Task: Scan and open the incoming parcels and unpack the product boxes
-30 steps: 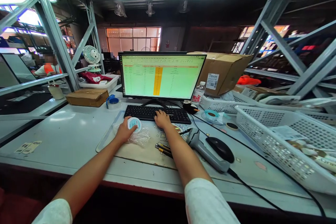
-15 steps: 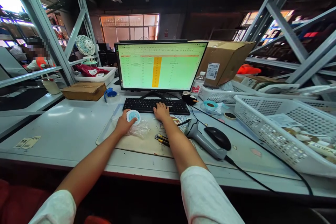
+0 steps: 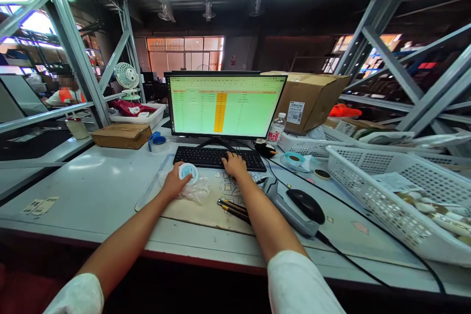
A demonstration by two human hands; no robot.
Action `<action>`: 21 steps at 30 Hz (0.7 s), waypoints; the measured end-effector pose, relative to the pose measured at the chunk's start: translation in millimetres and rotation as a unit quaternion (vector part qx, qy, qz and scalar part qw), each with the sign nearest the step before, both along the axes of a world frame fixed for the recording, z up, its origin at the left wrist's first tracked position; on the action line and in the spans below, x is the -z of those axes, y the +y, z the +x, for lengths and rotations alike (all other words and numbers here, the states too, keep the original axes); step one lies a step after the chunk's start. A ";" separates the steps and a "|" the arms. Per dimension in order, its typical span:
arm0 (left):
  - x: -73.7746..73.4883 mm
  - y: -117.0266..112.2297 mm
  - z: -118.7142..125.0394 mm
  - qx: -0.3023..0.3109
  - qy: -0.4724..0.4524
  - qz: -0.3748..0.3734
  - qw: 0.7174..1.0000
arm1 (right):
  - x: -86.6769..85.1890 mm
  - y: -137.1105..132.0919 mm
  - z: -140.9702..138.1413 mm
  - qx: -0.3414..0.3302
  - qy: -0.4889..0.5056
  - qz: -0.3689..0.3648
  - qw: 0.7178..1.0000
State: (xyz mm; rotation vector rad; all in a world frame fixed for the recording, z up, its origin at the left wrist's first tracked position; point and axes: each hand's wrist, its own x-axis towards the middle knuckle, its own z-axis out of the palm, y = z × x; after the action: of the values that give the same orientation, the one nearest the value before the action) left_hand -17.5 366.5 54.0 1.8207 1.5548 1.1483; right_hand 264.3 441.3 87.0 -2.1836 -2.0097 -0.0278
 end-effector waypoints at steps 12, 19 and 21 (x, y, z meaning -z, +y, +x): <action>-0.9 -3.3 0.5 0.007 -0.004 0.010 1.000 | 19.9 -46.8 11.5 0.040 -0.017 0.048 0.998; -0.9 -3.9 -0.5 0.005 -0.007 0.006 1.000 | 17.3 -45.3 12.6 0.027 -0.018 0.047 0.998; -1.0 -4.3 -0.9 0.008 -0.008 0.004 1.000 | 17.9 -44.5 11.8 0.028 -0.018 0.046 0.998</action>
State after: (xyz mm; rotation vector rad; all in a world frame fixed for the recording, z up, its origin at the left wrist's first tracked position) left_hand -18.4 362.2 55.0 1.8211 1.5270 1.1597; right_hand 276.2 396.7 69.1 -2.1963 -1.9242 -0.1643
